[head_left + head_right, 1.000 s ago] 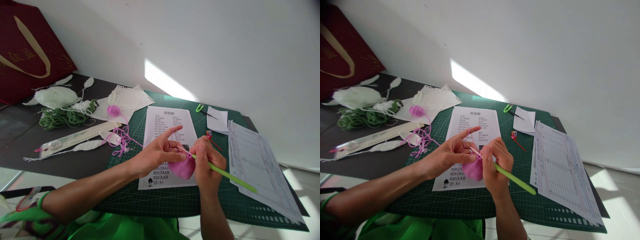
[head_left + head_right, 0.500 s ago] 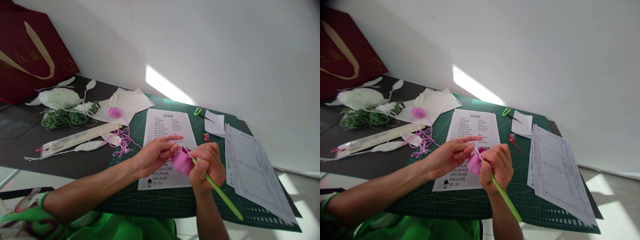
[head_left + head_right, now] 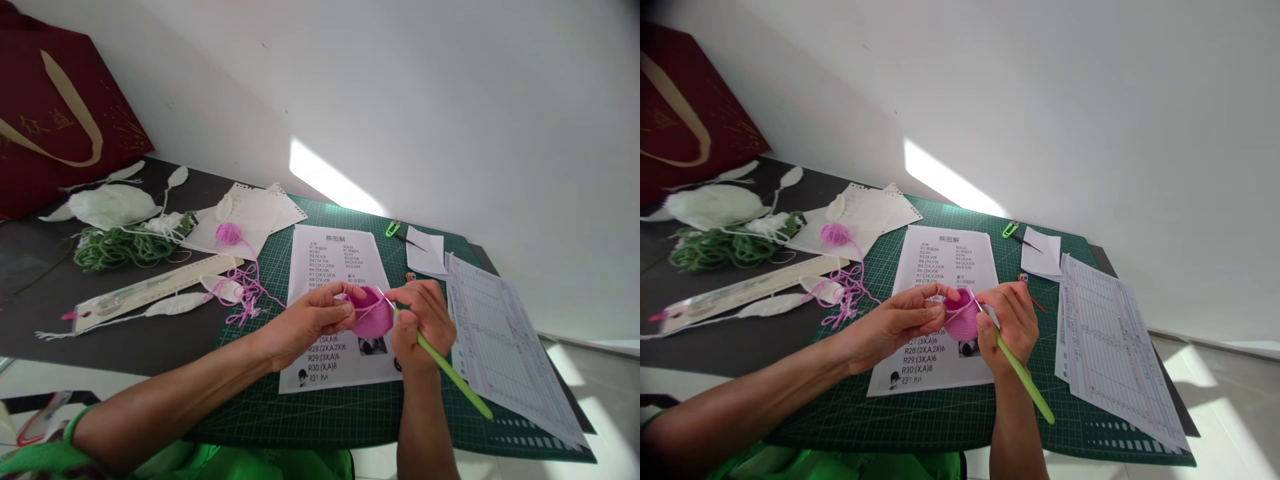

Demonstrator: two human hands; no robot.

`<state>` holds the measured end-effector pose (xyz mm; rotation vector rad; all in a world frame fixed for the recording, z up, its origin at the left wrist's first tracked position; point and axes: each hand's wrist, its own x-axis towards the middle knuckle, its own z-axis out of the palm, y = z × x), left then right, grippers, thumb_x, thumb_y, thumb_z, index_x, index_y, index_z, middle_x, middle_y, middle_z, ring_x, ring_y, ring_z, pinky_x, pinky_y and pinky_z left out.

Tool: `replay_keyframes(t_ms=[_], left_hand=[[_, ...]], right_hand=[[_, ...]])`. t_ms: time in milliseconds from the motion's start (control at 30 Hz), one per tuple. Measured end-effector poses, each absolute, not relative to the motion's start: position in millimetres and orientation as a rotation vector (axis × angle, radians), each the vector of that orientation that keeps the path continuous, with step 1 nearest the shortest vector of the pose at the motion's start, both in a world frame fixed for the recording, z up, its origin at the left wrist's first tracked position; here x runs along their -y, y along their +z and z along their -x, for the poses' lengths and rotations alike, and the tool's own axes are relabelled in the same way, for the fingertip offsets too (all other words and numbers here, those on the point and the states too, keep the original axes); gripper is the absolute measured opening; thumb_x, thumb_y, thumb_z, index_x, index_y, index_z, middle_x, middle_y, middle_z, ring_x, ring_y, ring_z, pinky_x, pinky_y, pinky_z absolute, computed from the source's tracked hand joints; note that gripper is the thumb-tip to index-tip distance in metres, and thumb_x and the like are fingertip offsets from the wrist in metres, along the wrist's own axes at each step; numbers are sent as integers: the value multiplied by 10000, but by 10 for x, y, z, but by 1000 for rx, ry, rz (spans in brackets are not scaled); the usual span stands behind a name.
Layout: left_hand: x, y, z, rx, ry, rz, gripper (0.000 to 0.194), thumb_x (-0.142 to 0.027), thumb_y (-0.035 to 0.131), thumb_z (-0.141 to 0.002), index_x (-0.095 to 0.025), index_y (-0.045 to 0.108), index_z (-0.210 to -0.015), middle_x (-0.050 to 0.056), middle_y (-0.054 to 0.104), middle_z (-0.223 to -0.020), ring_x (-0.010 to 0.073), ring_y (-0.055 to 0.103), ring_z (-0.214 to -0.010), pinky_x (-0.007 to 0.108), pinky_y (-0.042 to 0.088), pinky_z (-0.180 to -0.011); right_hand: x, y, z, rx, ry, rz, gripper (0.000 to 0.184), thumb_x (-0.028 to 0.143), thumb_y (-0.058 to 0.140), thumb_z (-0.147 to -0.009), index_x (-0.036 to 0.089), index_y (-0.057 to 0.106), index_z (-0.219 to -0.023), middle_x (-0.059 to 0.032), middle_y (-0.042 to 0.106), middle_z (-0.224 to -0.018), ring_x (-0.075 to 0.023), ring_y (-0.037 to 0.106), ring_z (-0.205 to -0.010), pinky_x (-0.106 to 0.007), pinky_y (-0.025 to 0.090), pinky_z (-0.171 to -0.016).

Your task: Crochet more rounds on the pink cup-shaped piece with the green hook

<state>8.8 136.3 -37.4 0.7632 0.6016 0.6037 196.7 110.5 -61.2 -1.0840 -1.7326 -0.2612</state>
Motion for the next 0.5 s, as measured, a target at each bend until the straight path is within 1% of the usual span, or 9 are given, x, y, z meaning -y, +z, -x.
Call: replay_keyframes(t_ms=[100, 233, 400, 500], left_hand=[[-1372, -380, -69, -574, 591, -803, 185, -261, 627, -880, -166, 622, -1038, -43, 451, -651, 118, 337, -614, 255, 249, -630], [-1378, -378, -54, -592, 585, -803, 156, -247, 620, -875, -176, 614, -1014, -40, 447, -653, 124, 351, -633, 251, 253, -632], [-1393, -362, -44, -653, 595, -752, 231, -250, 641, -854, -155, 602, -1060, -45, 440, -652, 109, 331, -615, 247, 251, -625], [-1411, -366, -38, -702, 639, -710, 252, -243, 644, -852, -143, 588, -1076, -44, 466, -655, 105, 346, -616, 247, 270, -638]], right_hand=[[-1112, -607, -1961, 1737, -259, 1102, 363, 355, 376, -992, 178, 625, -796, -43, 651, -701, -184, 561, -741, -359, 471, -715], [-1115, -617, -1964, 1717, -238, 1084, 369, 348, 378, -993, 180, 635, -788, -37, 642, -690, -180, 558, -728, -368, 470, -710], [-1131, -619, -1967, 1646, -115, 1055, 454, 424, 339, -1002, 180, 622, -744, -33, 604, -656, -177, 543, -707, -378, 447, -708], [-1139, -597, -1955, 1623, -14, 1051, 460, 413, 337, -1005, 188, 618, -718, -19, 578, -641, -172, 524, -697, -381, 436, -720]])
